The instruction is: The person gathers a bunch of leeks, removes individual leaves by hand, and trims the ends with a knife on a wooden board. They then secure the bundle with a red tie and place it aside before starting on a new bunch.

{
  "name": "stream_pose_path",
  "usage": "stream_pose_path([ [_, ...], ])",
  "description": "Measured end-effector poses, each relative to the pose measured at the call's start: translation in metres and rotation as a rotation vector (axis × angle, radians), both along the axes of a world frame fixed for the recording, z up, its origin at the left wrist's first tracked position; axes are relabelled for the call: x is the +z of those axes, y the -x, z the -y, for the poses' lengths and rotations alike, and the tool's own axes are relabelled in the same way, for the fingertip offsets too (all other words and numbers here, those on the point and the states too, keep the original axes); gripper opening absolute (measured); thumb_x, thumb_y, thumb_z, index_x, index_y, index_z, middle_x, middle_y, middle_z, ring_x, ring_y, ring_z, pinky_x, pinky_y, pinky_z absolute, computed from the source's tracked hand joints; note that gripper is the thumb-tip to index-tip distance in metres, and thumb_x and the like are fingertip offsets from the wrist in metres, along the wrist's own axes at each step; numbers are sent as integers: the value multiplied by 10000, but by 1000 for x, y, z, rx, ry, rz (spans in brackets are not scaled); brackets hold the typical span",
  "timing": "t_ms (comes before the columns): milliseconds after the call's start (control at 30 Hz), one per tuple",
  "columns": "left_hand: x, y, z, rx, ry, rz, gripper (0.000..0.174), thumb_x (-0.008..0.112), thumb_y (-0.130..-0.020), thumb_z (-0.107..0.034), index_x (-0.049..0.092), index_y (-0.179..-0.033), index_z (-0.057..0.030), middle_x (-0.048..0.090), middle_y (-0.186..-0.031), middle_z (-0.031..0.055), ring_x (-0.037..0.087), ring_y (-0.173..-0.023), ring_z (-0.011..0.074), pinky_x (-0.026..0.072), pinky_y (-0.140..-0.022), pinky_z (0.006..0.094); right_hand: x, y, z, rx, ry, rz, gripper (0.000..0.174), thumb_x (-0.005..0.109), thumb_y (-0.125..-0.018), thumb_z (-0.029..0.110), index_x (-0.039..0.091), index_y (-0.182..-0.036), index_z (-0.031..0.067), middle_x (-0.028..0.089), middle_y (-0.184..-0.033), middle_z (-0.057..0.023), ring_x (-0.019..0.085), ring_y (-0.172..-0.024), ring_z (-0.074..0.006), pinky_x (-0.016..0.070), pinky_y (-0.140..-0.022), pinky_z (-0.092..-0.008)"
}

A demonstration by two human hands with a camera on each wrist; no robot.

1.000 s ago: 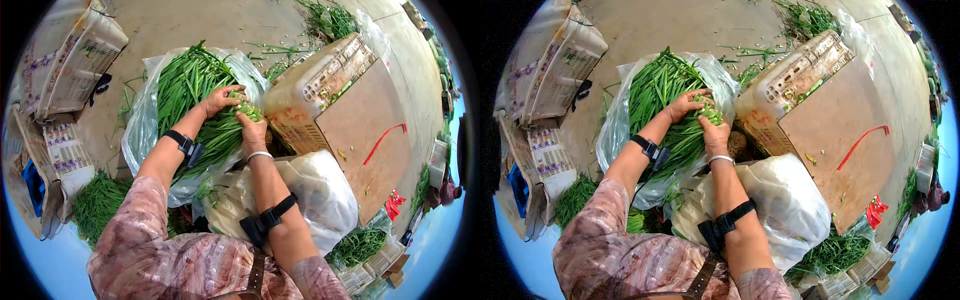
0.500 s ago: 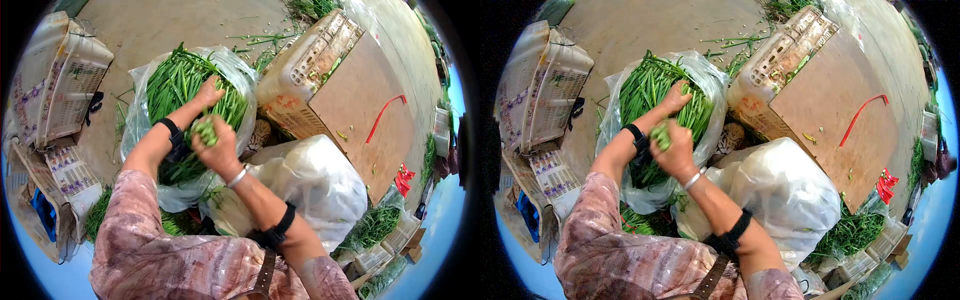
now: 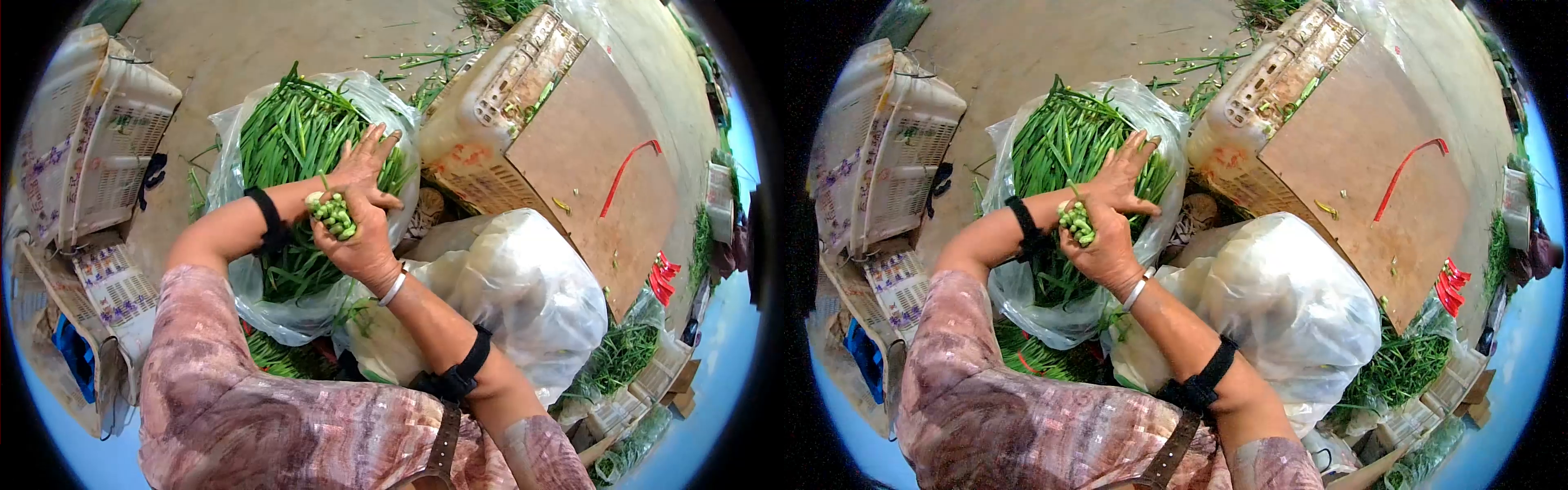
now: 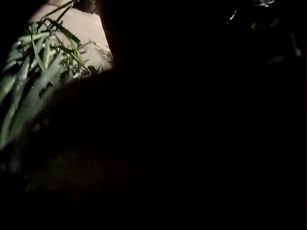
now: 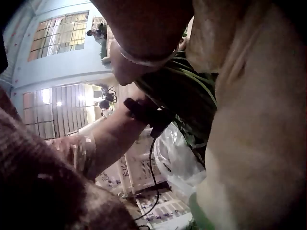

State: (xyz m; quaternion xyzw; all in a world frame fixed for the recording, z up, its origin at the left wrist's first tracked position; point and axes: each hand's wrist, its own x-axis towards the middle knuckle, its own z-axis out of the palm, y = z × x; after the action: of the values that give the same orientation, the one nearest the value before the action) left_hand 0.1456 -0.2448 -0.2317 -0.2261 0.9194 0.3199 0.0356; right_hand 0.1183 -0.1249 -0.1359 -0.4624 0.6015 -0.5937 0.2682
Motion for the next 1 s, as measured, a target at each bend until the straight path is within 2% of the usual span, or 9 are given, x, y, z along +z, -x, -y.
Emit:
stream_pose_path([
  [133,-18,17,-4,28,40,156,937,615,-729,-552,114,-1423,-172,24,-1472,160,-13,-1359,357,60,-1021,627,6,-7,-5,112,-41,104,295,657,-634,48,534,-902,46,578,-760,-148,595,-690,-328,486,-624,-359],
  [167,-19,17,-1,24,67,207,889,596,-767,-510,118,-1420,-141,48,-1470,164,1,-1362,348,63,-1030,614,13,-10,-9,173,-52,116,287,649,-646,30,533,-907,55,590,-762,-112,598,-681,-257,480,-619,-318],
  [200,-25,16,2,24,66,206,889,596,-767,-510,118,-1420,-141,48,-1470,164,1,-1362,348,63,-1030,614,23,-12,-14,233,-63,127,281,642,-659,11,531,-913,64,602,-764,-75,600,-672,-185,474,-613,-277],
  [333,-42,15,11,102,45,198,972,622,-729,-539,117,-1406,-60,105,-1457,177,59,-1358,345,112,-1040,590,79,-8,-44,505,57,54,351,675,-603,42,542,-923,102,589,-838,-68,578,-765,-240,464,-673,-317],
  [467,-13,12,13,230,133,58,985,640,-691,-575,199,-1379,-24,207,-1416,220,182,-1326,355,202,-1035,549,51,14,-38,246,-91,241,275,642,-642,18,533,-890,61,587,-794,-56,585,-707,-146,484,-634,-269],
  [533,2,1,26,235,23,-391,824,594,-764,-533,318,-1334,-7,362,-1350,200,318,-1279,311,252,-1040,466,39,27,-28,76,-180,578,218,655,-706,15,521,-877,34,587,-737,0,553,-628,-59,466,-561,-201],
  [667,99,-43,11,343,-1013,-361,682,406,-887,-529,325,-1355,-39,463,-1303,104,416,-1210,171,323,-992,346,18,42,-16,-91,-153,496,210,679,-713,23,543,-870,1,593,-744,1,541,-634,-49,449,-561,-194],
  [800,103,-89,-21,144,-756,-364,802,569,-793,-540,303,-1368,-48,434,-1332,73,378,-1239,205,289,-1027,339,0,48,-11,-149,-152,545,199,682,-718,29,560,-870,-6,592,-745,1,534,-632,-57,442,-578,-196],
  [1000,102,-101,-70,307,-428,-433,276,583,-846,-93,583,-1108,-8,561,-1184,95,516,-1093,180,382,-946,305,-2,44,-12,-155,-130,562,213,687,-719,38,558,-881,-8,590,-747,1,530,-624,-59,440,-585,-199],
])
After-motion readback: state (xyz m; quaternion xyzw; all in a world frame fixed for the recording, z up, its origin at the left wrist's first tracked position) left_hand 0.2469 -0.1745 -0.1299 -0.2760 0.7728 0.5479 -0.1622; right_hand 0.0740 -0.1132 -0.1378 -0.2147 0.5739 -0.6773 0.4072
